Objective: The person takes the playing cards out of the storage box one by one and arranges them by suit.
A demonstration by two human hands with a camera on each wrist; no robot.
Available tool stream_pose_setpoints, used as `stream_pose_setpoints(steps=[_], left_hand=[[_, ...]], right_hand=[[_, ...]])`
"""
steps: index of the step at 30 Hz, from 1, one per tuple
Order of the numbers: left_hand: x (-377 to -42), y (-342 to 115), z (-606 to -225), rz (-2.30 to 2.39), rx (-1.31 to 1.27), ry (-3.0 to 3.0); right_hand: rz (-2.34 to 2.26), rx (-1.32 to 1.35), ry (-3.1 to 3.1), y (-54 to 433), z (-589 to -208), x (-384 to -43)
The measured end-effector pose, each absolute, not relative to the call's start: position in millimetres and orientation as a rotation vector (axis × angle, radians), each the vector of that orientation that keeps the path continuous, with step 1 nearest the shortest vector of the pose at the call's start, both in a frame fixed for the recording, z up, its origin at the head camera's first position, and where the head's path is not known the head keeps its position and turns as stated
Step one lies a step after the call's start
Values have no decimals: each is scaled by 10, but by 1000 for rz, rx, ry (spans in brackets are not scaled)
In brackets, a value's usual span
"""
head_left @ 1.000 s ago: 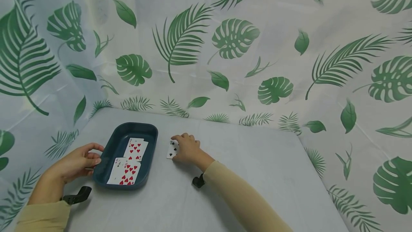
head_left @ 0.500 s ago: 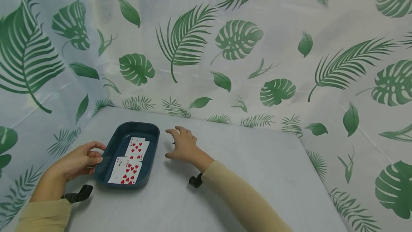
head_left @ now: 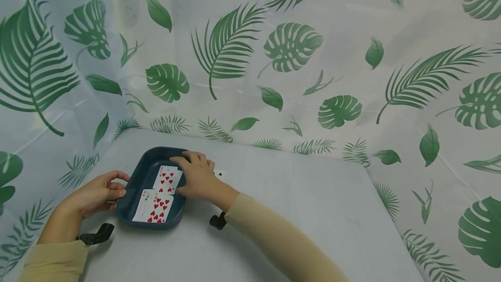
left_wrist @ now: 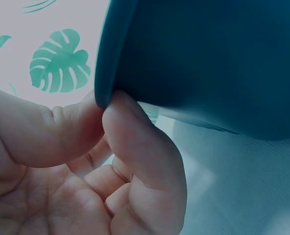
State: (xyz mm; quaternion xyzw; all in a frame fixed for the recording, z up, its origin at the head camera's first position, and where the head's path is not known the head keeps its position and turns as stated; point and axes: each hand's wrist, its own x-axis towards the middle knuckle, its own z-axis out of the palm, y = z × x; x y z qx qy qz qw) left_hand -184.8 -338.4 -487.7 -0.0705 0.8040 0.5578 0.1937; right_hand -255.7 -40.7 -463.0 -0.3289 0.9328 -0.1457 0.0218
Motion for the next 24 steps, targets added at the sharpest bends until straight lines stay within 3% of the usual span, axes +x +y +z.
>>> stream_pose_setpoints(steps=[13,24], left_hand=[[-1861,-3412,-4861,1559,-198,2236],[-1863,-3418,-4873,1594,-170,2225]], right_hand=[[-121,-1258,2753,-751,-4678,-2605],[99,-1234,2732,-983,-4761,-2712]])
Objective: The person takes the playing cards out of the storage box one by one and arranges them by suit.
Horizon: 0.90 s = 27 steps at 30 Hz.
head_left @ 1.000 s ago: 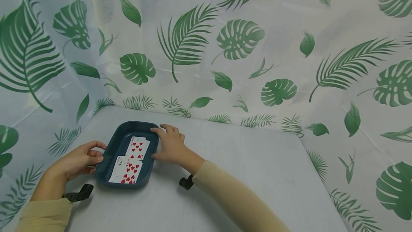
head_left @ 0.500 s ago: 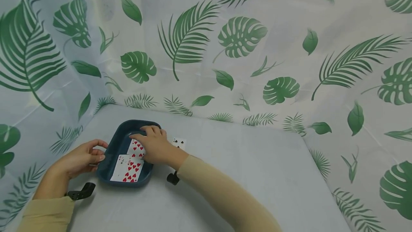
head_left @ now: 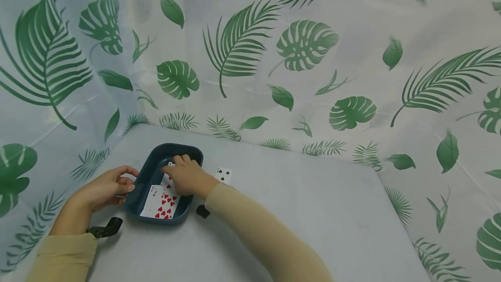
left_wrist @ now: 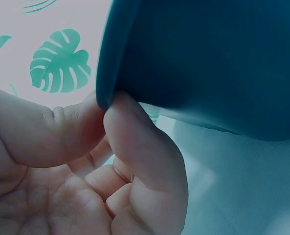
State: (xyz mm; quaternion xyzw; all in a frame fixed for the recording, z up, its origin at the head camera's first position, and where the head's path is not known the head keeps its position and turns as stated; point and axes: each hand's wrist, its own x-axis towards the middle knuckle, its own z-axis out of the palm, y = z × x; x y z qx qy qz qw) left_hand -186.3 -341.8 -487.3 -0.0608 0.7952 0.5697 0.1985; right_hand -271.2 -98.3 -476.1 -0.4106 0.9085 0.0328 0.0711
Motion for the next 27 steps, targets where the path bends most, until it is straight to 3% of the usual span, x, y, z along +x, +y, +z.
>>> stream_pose_setpoints(steps=[27], left_hand=[[-1870,-3414,-4890,1584,-191,2247]], right_hand=[[112,-1185,2703,-1069,-4842,-2807]])
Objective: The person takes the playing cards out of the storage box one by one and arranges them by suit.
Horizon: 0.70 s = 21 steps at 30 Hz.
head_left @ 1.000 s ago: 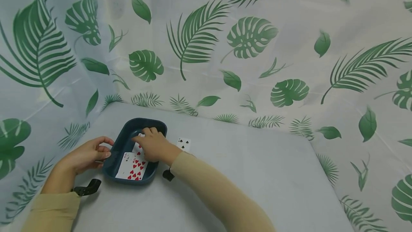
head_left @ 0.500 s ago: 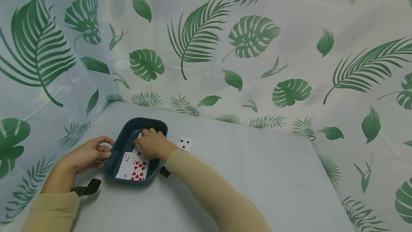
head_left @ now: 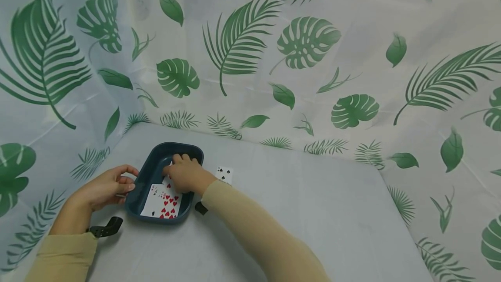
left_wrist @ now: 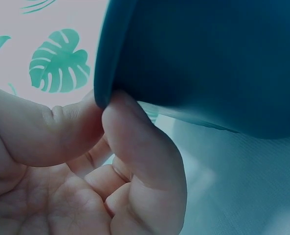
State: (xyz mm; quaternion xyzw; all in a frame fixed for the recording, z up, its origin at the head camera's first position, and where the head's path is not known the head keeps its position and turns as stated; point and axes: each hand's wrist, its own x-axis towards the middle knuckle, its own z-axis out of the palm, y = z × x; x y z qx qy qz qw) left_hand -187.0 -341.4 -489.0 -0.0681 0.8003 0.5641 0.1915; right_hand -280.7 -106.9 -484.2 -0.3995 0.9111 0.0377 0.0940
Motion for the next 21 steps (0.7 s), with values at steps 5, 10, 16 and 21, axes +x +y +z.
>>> stream_pose_setpoints(steps=[5,10,16,21], left_hand=[[-1872,-3412,-4889,1592,-203,2243],[-1878,-3402,-4898,1596,-222,2236],[-1879,-3407,-4906,1594,-224,2246],[-1877,-3404,-4912,1593,-220,2252]], right_hand=[[101,-1208,2721,-1058,-4835,-2804],[80,-1199,2733,-1051,-4826,-2796],[41,-1209,2739,-1042,-4839,-2803],[52,-1233,2743,-1041,-4859,-2812]])
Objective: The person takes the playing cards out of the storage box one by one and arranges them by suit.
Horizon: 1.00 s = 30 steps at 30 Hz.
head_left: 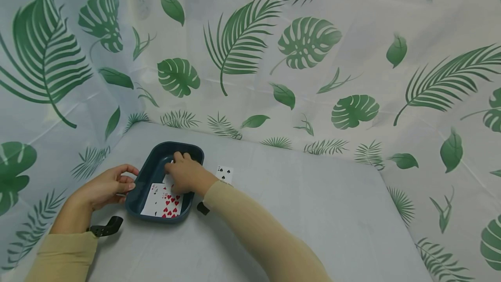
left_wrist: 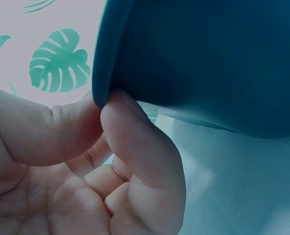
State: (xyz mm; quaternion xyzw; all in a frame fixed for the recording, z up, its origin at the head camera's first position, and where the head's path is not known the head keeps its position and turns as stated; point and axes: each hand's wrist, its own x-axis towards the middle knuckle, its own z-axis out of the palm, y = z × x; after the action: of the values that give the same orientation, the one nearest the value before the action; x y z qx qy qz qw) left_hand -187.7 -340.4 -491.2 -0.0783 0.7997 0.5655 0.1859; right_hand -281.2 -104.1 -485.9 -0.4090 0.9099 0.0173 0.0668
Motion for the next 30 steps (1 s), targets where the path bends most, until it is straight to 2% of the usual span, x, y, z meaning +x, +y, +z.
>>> stream_pose_setpoints(steps=[30], left_hand=[[-1865,-3409,-4904,1618,-181,2231]], right_hand=[[23,-1258,2712,-1026,-4839,-2832]])
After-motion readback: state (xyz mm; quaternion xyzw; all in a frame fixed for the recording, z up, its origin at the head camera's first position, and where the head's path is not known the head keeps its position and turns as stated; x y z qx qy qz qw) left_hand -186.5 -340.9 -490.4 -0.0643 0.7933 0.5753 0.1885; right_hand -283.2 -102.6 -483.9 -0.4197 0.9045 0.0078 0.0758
